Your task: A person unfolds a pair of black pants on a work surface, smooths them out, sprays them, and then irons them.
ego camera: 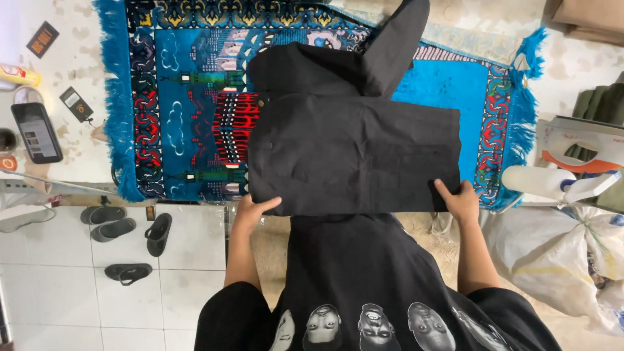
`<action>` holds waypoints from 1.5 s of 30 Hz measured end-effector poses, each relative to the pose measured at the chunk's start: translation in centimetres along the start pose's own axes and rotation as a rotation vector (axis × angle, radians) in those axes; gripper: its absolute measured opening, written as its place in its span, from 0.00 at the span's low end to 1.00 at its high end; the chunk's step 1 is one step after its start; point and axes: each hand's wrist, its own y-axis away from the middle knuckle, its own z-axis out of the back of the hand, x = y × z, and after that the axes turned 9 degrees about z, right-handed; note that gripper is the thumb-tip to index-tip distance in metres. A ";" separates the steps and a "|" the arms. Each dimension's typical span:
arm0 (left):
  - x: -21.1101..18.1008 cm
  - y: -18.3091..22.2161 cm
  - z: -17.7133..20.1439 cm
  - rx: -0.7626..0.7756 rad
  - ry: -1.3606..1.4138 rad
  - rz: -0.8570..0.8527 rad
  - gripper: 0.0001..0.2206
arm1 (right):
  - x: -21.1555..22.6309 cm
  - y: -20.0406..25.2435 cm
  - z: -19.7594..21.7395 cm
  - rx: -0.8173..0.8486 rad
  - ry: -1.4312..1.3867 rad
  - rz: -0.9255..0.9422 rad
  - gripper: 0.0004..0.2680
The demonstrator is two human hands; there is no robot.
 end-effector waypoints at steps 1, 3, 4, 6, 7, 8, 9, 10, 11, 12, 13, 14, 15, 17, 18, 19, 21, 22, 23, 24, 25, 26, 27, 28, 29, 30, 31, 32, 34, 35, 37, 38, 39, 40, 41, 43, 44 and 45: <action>-0.4 0.6 0.6 0.005 -0.008 -0.001 0.40 | 0.7 0.2 0.9 -0.002 -0.002 -0.009 0.30; -0.7 1.7 1.6 0.035 0.032 -0.003 0.38 | 1.8 0.7 2.8 0.108 -0.073 0.066 0.26; -0.3 1.9 1.6 0.040 0.026 0.006 0.38 | 0.8 0.9 2.8 0.113 -0.069 0.055 0.26; -0.1 2.0 1.7 0.052 0.224 -0.051 0.34 | -0.5 -0.2 2.9 0.019 -0.345 0.036 0.25; 2.0 -0.7 1.2 0.052 0.225 -0.050 0.34 | -0.4 0.4 2.3 0.020 -0.344 0.037 0.25; 4.2 -3.3 0.6 -0.072 0.067 -0.046 0.37 | -0.2 1.0 1.8 0.021 -0.229 0.022 0.27; 6.2 -6.1 0.1 -0.199 -0.087 -0.046 0.41 | 0.1 1.1 1.2 0.020 -0.117 0.015 0.28; 8.1 -7.3 -0.8 -0.203 -0.081 -0.048 0.41 | 0.0 1.0 1.1 0.019 -0.118 0.022 0.28; 9.8 -8.5 -1.5 -0.346 -0.169 -0.091 0.36 | -0.2 1.1 0.9 0.001 -0.010 0.023 0.29; 11.6 -9.8 -2.2 -0.488 -0.256 -0.133 0.34 | -0.3 1.1 0.7 -0.018 0.097 0.023 0.31; 12.0 -10.1 -2.3 -0.484 -0.262 -0.131 0.34 | -0.2 1.4 0.8 -0.015 0.097 0.016 0.31; 12.4 -10.5 -2.4 -0.534 -0.319 -0.141 0.32 | -0.1 1.7 0.9 -0.005 0.183 0.001 0.31; 12.4 -11.1 -2.6 -0.588 -0.370 -0.158 0.32 | 0.3 1.4 1.1 -0.002 0.266 -0.008 0.32; 12.2 -9.8 -2.4 -0.578 -0.350 -0.190 0.30 | -0.4 1.9 0.6 -0.014 0.301 -0.014 0.33; 11.7 -9.5 -2.2 -0.567 -0.331 -0.218 0.29 | -0.4 1.8 0.4 -0.024 0.338 -0.020 0.33; 11.3 -9.6 -1.8 -0.570 -0.326 -0.223 0.29 | 0.3 2.0 0.6 -0.029 0.337 -0.016 0.33; 10.6 -9.8 -0.7 -0.325 -0.481 0.036 0.36 | 1.6 2.8 0.8 -0.009 0.469 -0.030 0.34; 8.6 -7.0 0.1 -0.327 -0.480 0.035 0.36 | 1.6 3.6 0.5 -0.010 0.467 -0.027 0.34; 5.6 -4.7 0.8 -0.242 -0.623 0.144 0.37 | 2.4 3.1 0.3 -0.129 0.650 0.106 0.39; 2.8 -2.4 1.7 -0.155 -0.765 0.253 0.38 | 3.2 2.7 0.2 -0.252 0.831 0.237 0.46; 2.1 -4.3 2.4 -0.160 -0.752 0.248 0.38 | 4.9 1.4 0.9 -0.264 0.831 0.247 0.46; 1.5 -6.4 3.2 -0.255 -0.751 0.258 0.38 | 6.6 0.1 1.5 -0.156 0.710 0.283 0.45; 1.3 -8.2 3.9 -0.346 -0.750 0.276 0.39 | 8.1 -0.9 2.1 -0.040 0.591 0.318 0.44; -1.5 -7.9 4.1 -0.347 -0.738 0.278 0.39 | 9.9 -3.0 2.6 -0.043 0.595 0.329 0.44; -4.3 -7.7 4.5 -0.416 -0.600 0.129 0.36 | 11.8 -4.9 2.8 -0.089 0.345 0.439 0.37; -7.3 -7.5 5.0 -0.483 -0.460 -0.019 0.33 | 13.7 -7.0 3.0 -0.132 0.091 0.543 0.31; -9.5 -9.0 4.9 -0.488 -0.453 -0.017 0.33 | 15.9 -9.7 3.2 -0.131 0.091 0.551 0.31; -11.8 -10.6 4.8 -0.474 -0.304 -0.144 0.32 | 18.1 -12.4 3.3 -0.239 0.007 0.692 0.25; -15.6 -14.8 4.2 -0.466 -0.148 -0.274 0.31 | 23.3 -16.7 3.8 -0.351 -0.083 0.839 0.19; -17.3 -17.4 3.7 -0.439 -0.124 -0.355 0.32 | 26.1 -18.1 4.2 -0.326 -0.110 0.757 0.22; -20.7 -18.8 2.6 -0.411 -0.103 -0.439 0.33 | 29.9 -20.7 4.0 -0.305 -0.138 0.671 0.26; -22.3 -17.6 2.0 -0.244 -0.031 -0.309 0.36 | 31.0 -22.0 3.3 -0.225 -0.286 0.584 0.29; -23.9 -16.4 1.0 -0.073 0.042 -0.177 0.43 | 31.9 -23.2 2.9 -0.145 -0.425 0.496 0.33; -23.4 -18.5 0.2 -0.067 0.042 -0.179 0.43 | 31.4 -24.3 2.1 -0.150 -0.422 0.494 0.33; -22.6 -20.5 -0.9 -0.114 0.139 -0.203 0.34 | 30.6 -25.2 1.5 -0.092 -0.399 0.524 0.26; -21.5 -18.9 -1.3 -0.156 0.234 -0.219 0.29 | 28.8 -24.8 2.3 -0.031 -0.372 0.547 0.20; -21.3 -15.3 -0.5 -0.009 0.452 -0.396 0.26 | 27.8 -23.5 3.8 -0.118 -0.409 0.606 0.18; -20.6 -11.4 0.3 0.135 0.669 -0.563 0.25 | 26.6 -21.9 5.0 -0.197 -0.446 0.659 0.17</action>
